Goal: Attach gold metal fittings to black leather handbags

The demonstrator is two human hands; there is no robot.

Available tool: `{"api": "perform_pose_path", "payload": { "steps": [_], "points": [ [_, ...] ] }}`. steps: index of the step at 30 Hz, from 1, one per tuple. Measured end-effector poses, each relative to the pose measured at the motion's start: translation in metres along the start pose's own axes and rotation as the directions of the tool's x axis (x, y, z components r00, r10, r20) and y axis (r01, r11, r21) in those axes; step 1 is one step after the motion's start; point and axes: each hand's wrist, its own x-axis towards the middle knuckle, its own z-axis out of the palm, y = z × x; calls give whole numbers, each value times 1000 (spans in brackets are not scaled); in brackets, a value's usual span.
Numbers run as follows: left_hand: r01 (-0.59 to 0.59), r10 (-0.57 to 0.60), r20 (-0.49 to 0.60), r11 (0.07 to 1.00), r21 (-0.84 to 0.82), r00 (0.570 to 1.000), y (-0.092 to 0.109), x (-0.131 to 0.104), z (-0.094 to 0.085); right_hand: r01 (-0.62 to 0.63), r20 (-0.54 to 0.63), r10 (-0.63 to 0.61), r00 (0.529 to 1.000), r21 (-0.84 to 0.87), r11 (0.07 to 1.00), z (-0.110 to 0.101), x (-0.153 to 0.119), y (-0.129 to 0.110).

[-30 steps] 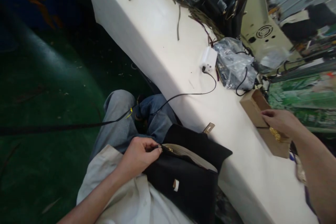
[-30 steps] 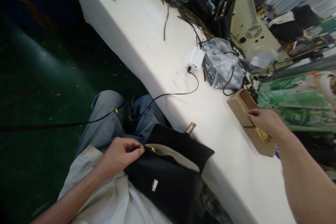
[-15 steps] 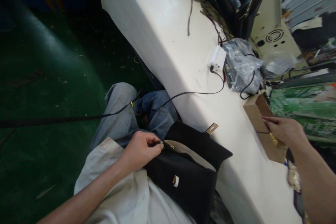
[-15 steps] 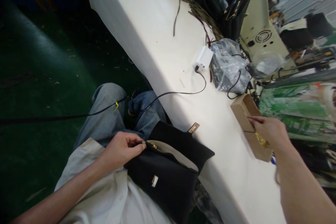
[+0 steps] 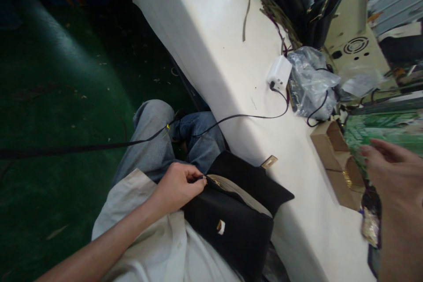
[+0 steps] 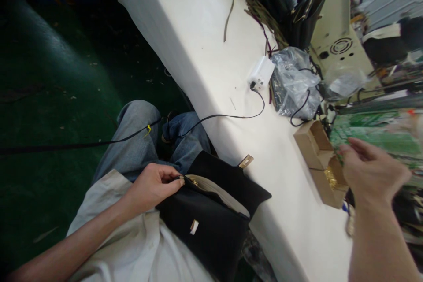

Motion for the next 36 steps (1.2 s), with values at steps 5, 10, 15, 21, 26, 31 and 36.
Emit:
{"api": "perform_pose_path", "payload": {
  "steps": [5,10,15,21,26,31,36],
  "points": [
    [-9,9,1,999,36,1000,4,1,3,133,-34,-128,991,311,941,-46,-106,-143],
    [-55,59,-33,991,124,998,11,2,9,104,507,-599,620,703,703,-37,-208,-216],
    [-92,98,-31,985,147,995,17,-1,11,60,566,-615,549,707,705,0,-241,-212],
    [-130,136,-8,962,241,991,17,0,7,65,583,-627,516,703,708,9,-243,-209],
    [-152,157,1,951,269,988,20,0,5,139,548,-647,530,696,704,8,-248,-210],
    [-149,159,-18,954,262,987,20,0,4,224,534,-695,482,691,687,10,-248,-209],
    [-142,155,-32,957,252,987,19,-2,5,219,540,-714,445,708,672,10,-245,-211]
  ]
}}
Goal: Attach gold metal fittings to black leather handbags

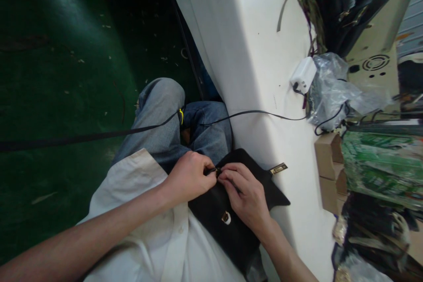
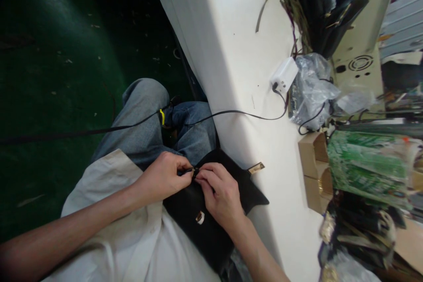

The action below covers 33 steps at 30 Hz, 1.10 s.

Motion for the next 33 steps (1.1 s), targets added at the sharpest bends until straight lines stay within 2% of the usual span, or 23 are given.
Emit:
{"api": "perform_pose_path", "payload": {
  "steps": [15,25,33],
  "points": [
    [16,-16,8,999,-36,1000,0,-3,0,-111,15,110,994,73,991,3,4,-9],
    [54,-53,18,996,-67,998,-4,-3,2,-149,-39,156,987,152,977,5,3,-10],
    [20,-19,11,995,-97,1000,-5,-5,2,-146,-91,162,983,159,976,9,1,-12]
  ]
}}
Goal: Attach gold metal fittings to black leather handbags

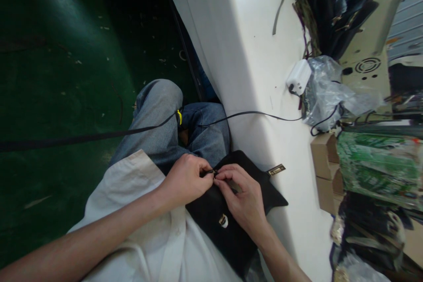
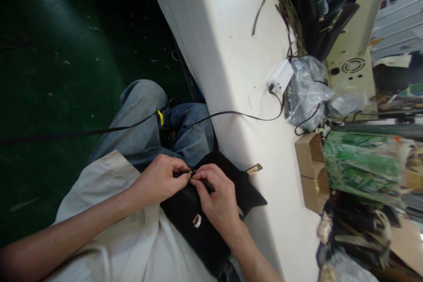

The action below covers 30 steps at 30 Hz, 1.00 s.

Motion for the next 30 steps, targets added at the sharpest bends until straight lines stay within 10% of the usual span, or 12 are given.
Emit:
{"api": "perform_pose_path", "payload": {
  "steps": [30],
  "points": [
    [-161,161,31,987,-15,986,4,-23,-5,-67,-71,56,996,-162,985,5,-18,-16]
  ]
}}
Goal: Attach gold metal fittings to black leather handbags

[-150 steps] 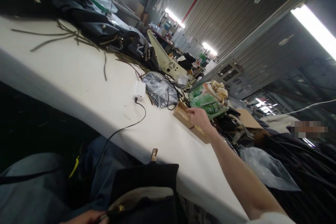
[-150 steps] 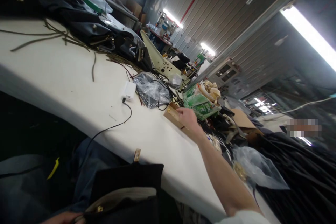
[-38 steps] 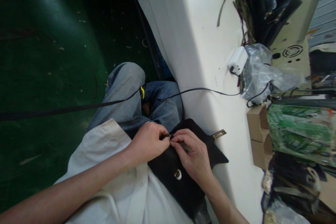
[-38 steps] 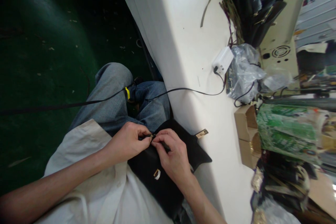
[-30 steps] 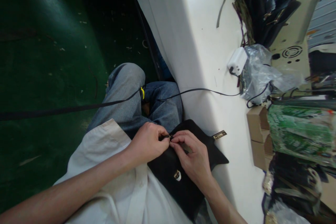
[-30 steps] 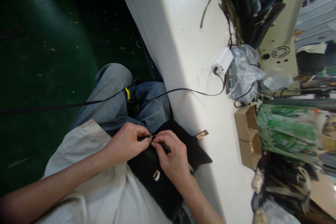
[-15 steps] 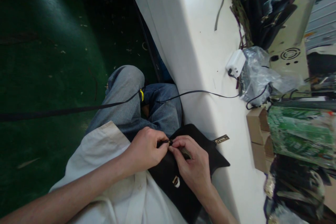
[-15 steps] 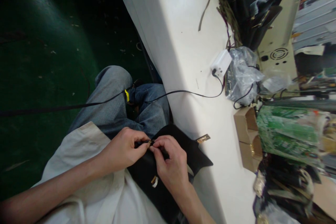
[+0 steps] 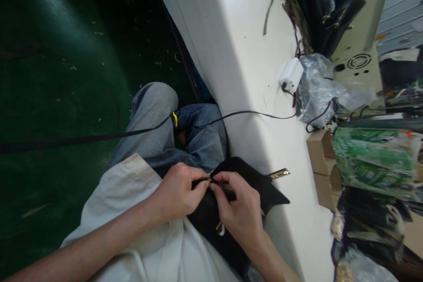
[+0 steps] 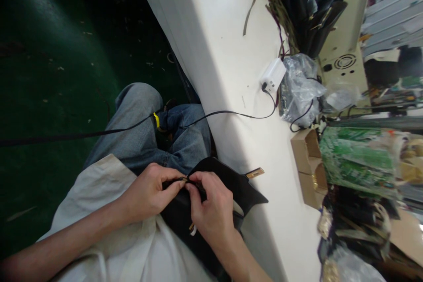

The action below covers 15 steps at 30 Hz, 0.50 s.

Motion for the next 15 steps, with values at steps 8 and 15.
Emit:
{"api": "perform_pose_path", "payload": {
  "steps": [8,15],
  "points": [
    [122,-126,-35,987,-108,991,1,-6,1,-140,86,130,988,123,982,-9,7,-7],
    [127,-128,-8,991,-48,992,6,-14,-2,-111,98,89,991,240,964,-5,9,-5]
  ]
}}
